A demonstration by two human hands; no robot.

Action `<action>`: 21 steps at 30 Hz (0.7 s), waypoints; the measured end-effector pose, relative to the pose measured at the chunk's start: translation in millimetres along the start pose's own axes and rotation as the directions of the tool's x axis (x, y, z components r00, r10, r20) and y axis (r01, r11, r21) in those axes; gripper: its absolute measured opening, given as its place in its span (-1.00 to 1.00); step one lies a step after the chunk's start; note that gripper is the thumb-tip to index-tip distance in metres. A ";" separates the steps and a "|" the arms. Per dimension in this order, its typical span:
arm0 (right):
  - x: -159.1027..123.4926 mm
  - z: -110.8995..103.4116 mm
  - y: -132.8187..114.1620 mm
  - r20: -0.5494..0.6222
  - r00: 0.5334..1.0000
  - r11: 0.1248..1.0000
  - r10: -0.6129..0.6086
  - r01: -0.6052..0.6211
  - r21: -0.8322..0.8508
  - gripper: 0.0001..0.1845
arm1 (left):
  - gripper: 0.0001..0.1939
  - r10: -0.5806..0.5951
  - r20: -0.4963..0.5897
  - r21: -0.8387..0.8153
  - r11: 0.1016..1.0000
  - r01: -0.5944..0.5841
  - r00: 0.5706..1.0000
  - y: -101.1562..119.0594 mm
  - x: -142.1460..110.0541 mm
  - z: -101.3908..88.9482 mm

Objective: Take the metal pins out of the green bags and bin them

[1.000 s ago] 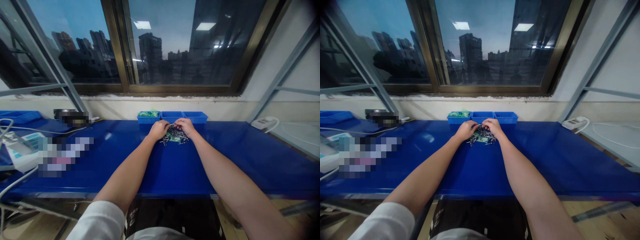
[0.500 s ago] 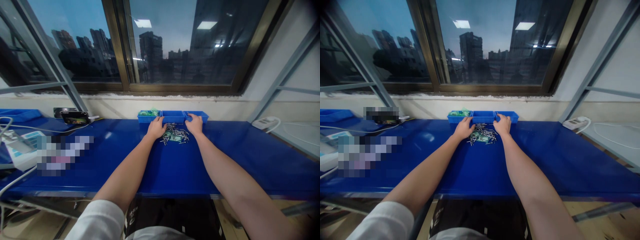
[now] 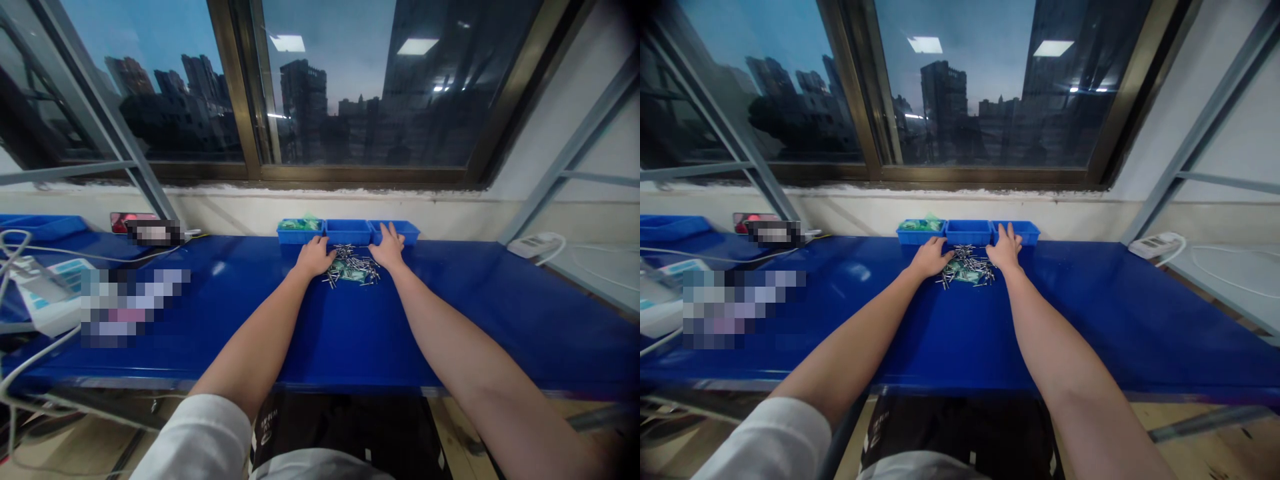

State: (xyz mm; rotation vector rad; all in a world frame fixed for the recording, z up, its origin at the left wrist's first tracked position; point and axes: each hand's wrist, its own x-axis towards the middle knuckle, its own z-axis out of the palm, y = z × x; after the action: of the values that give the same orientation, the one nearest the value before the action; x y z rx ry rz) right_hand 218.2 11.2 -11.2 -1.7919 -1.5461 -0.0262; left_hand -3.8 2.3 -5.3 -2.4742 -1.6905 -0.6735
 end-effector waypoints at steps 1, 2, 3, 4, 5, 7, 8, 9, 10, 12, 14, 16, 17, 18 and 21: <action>0.3 0.3 -1.1 -0.035 0.999 0.999 -0.035 0.035 0.012 -0.34 | -0.46 -0.001 0.007 -0.012 1.000 0.001 1.000 0.0 0.0 0.7; 0.7 1.0 -2.1 -0.046 0.996 0.997 -0.078 0.079 0.024 -0.45 | -0.45 0.001 0.017 -0.027 1.000 0.000 1.000 0.0 0.0 1.4; 1.0 2.1 -3.0 -0.025 0.992 0.992 -0.124 0.124 0.038 -0.55 | -0.43 0.006 0.026 -0.043 0.999 -0.004 1.000 0.0 -0.2 2.2; 1.1 3.8 -3.7 0.023 0.986 0.986 -0.162 0.161 0.049 -0.62 | -0.42 0.013 0.037 -0.060 0.998 -0.011 0.999 0.1 -0.4 3.0; 1.0 6.0 -4.1 0.087 0.978 0.981 -0.189 0.184 0.055 -0.66 | -0.40 0.023 0.047 -0.076 0.997 -0.020 0.999 0.0 -0.6 3.8; 0.0 11.1 -4.3 0.208 0.957 0.979 -0.202 0.198 0.040 -0.64 | -0.36 0.047 0.062 -0.102 0.994 -0.040 0.997 -0.4 -1.0 5.4; -0.8 13.7 -4.1 0.245 0.949 0.980 -0.198 0.199 0.021 -0.61 | -0.35 0.058 0.066 -0.111 0.993 -0.050 0.996 -0.8 -1.1 6.3; -1.7 15.8 -3.9 0.267 0.943 0.979 -0.196 0.203 0.002 -0.58 | -0.33 0.067 0.068 -0.116 0.992 -0.058 0.995 -1.3 -1.1 7.1; -2.5 17.4 -3.7 0.281 0.939 0.977 -0.200 0.212 -0.011 -0.57 | -0.32 0.073 0.069 -0.118 0.991 -0.065 0.995 -1.8 -1.1 8.0; -3.6 18.5 -3.8 0.298 0.930 0.973 -0.216 0.229 -0.010 -0.62 | -0.31 0.080 0.069 -0.118 0.990 -0.072 0.994 -3.0 -0.7 9.5; -4.0 17.4 -4.6 0.320 0.919 0.971 -0.232 0.238 0.022 -0.71 | -0.30 0.083 0.072 -0.118 0.990 -0.074 0.994 -4.0 -0.3 10.5; -3.9 15.3 -5.8 0.339 0.911 0.971 -0.235 0.231 0.053 -0.77 | -0.29 0.088 0.078 -0.119 0.990 -0.078 0.993 -4.4 0.1 10.9; -3.8 14.4 -6.4 0.346 0.909 0.973 -0.231 0.224 0.060 -0.79 | -0.28 0.090 0.082 -0.120 0.990 -0.080 0.992 -4.4 0.1 10.8; -3.6 13.7 -7.0 0.350 0.909 0.974 -0.224 0.217 0.060 -0.81 | -0.27 0.092 0.086 -0.121 0.989 -0.082 0.992 -4.3 0.1 10.5; -3.1 13.5 -8.3 0.362 0.912 0.980 -0.193 0.197 0.028 -0.84 | -0.26 0.094 0.099 -0.126 0.989 -0.081 0.991 -3.3 -0.5 9.3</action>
State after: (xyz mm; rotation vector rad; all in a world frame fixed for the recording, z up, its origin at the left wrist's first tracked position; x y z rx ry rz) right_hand 204.3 15.8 -18.0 -1.7088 -1.9868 0.2149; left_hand -3.9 5.9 -14.5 -2.6944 -1.6082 -0.6676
